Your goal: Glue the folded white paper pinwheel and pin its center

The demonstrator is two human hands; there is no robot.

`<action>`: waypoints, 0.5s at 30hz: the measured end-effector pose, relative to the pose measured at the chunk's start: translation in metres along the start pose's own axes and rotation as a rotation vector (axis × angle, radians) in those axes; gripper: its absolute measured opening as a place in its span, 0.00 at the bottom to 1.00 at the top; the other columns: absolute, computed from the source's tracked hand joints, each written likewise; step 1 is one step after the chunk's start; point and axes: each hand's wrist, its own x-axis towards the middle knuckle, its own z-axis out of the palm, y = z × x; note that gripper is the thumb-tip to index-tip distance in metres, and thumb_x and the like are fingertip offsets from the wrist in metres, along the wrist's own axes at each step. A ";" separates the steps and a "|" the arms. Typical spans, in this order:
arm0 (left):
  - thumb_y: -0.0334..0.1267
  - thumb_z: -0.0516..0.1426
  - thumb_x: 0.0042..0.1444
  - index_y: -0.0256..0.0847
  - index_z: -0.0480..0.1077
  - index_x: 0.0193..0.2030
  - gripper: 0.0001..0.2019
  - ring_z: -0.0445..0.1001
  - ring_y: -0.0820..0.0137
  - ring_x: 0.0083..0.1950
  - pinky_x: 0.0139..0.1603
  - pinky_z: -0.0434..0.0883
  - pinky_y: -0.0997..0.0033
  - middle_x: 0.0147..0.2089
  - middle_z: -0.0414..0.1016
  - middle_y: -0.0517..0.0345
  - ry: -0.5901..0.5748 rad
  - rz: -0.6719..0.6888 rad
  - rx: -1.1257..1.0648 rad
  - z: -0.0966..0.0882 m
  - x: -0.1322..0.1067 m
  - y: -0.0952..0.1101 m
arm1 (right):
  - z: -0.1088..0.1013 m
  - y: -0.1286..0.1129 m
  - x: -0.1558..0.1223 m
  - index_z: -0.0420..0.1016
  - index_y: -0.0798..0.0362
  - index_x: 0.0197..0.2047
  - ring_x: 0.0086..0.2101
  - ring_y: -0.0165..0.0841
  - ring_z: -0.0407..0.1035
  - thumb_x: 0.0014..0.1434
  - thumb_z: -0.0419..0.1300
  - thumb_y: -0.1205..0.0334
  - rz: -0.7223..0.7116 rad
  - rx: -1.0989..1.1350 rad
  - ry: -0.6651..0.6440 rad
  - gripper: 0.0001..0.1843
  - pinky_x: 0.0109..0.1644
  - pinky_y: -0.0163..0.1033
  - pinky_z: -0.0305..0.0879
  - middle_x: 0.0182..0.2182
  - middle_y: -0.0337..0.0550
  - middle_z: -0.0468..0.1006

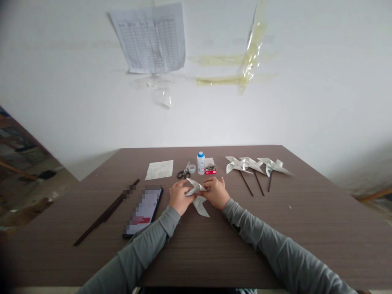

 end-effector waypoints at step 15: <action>0.30 0.80 0.68 0.51 0.95 0.40 0.08 0.77 0.28 0.90 0.93 0.63 -0.01 0.84 0.89 0.49 0.010 -0.023 -0.011 -0.004 -0.004 0.010 | -0.002 0.009 0.003 0.98 0.45 0.40 0.66 0.62 0.89 0.63 0.87 0.60 -0.040 0.051 -0.007 0.05 0.88 0.90 0.60 0.57 0.53 0.99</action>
